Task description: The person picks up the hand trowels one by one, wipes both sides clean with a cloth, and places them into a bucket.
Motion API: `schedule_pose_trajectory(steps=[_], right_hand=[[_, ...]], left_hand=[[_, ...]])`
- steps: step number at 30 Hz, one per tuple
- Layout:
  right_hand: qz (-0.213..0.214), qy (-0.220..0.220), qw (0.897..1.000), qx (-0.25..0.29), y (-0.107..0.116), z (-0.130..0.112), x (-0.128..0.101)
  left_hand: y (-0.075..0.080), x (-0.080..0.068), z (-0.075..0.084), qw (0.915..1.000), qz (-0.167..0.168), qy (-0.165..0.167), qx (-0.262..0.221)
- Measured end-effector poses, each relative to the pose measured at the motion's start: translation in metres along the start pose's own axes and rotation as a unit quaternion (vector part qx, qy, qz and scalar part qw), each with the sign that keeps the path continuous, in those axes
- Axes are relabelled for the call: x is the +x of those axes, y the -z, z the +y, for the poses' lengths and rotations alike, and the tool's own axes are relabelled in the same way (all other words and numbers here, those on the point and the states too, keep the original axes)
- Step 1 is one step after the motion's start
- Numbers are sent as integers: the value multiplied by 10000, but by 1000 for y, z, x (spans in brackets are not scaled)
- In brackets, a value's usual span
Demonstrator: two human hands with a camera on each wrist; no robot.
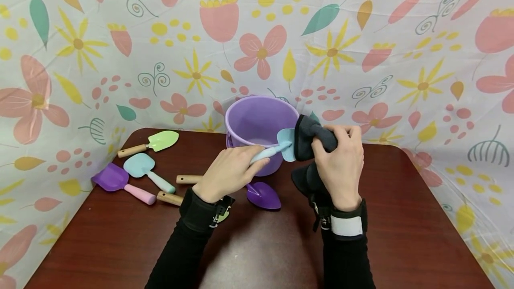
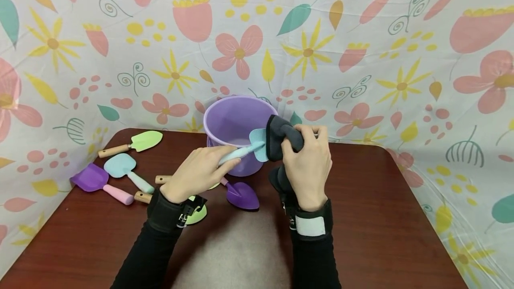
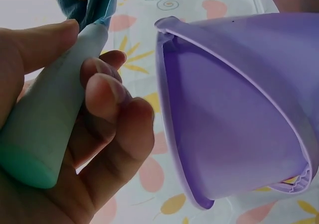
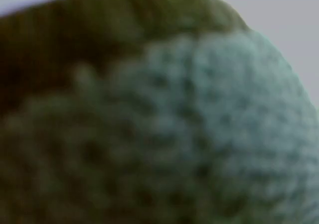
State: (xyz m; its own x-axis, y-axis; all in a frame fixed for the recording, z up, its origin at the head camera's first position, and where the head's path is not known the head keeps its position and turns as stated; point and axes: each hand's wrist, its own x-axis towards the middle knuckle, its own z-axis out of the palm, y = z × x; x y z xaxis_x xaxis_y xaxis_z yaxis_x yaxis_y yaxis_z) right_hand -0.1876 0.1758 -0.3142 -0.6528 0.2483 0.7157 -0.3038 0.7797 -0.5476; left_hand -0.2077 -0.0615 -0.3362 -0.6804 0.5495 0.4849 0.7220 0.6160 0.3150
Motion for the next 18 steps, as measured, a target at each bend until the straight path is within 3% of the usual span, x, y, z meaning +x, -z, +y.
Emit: schedule_pose_trajectory(steps=[11, 18], right_hand=[[776, -317, 9963, 203, 16, 17, 9], [533, -506, 9972, 127, 16, 24, 12]], left_hand=[[5, -1, -4, 9994, 67, -2, -343], [10, 1, -1, 9974, 124, 31, -710]])
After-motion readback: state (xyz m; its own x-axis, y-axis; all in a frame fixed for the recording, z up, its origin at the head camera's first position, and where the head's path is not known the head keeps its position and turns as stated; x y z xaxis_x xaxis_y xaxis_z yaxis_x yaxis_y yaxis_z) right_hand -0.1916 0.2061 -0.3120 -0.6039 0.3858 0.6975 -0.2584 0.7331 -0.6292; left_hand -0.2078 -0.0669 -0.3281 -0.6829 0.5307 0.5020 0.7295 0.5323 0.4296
